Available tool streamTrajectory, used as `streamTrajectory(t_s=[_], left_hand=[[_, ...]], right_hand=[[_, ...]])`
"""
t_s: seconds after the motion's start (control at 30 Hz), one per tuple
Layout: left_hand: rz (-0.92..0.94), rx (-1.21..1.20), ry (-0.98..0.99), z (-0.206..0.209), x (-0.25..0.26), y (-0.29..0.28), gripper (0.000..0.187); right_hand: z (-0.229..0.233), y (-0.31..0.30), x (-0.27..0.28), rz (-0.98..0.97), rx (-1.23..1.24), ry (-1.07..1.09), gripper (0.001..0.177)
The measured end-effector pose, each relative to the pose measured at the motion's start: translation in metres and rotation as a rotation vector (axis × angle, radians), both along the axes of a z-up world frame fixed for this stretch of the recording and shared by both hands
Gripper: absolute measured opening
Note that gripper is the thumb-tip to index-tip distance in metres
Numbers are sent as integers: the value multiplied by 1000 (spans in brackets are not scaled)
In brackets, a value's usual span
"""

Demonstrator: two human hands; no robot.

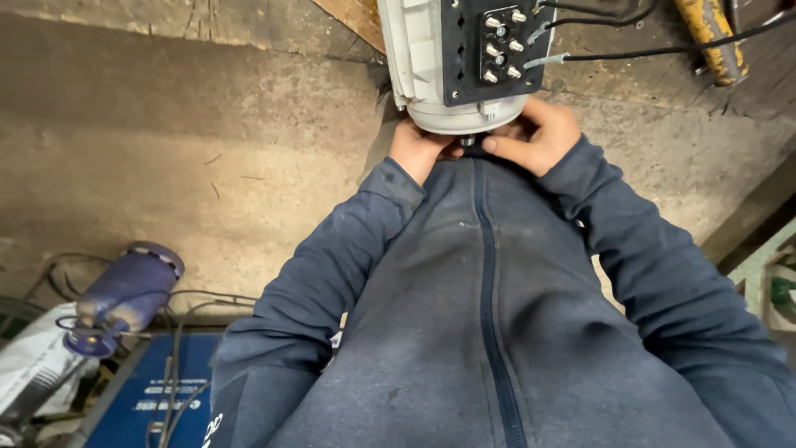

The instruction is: The person works on an electric motor at a workbench. They hammer a fitting onto the motor shaft, handle a bearing ring, use a heat gun on the motor, pry at the motor with pliers, and route wires into the motor's terminal box.

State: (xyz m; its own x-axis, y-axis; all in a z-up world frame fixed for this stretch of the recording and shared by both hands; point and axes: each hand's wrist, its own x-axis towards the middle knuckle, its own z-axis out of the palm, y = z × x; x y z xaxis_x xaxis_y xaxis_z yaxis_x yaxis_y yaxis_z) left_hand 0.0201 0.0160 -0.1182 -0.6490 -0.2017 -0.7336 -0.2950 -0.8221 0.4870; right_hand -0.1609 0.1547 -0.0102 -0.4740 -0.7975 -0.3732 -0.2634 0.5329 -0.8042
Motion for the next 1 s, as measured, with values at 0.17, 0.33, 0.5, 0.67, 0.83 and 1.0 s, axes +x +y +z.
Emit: streamTrajectory(t_s=[0.17, 0.33, 0.5, 0.67, 0.83, 1.0], left_hand=[[-34, -27, -46, 28, 7, -4, 27], [-44, -177, 59, 74, -5, -2, 28], [-45, -280, -39, 81, -8, 6, 29], [95, -238, 58, 80, -10, 12, 33], [85, -252, 110, 82, -14, 7, 32], [-24, -254, 46, 80, -14, 1, 29]], right_hand=[[-22, 4, 0, -138, -9, -395, 31], [6, -16, -4, 53, -160, 159, 21], [2, -17, -1, 117, -240, 414, 16], [-14, -5, 6, 17, -293, 412, 17], [-15, 5, 15, -74, -291, 394, 26], [-3, 8, 29, -190, -267, 390, 29]])
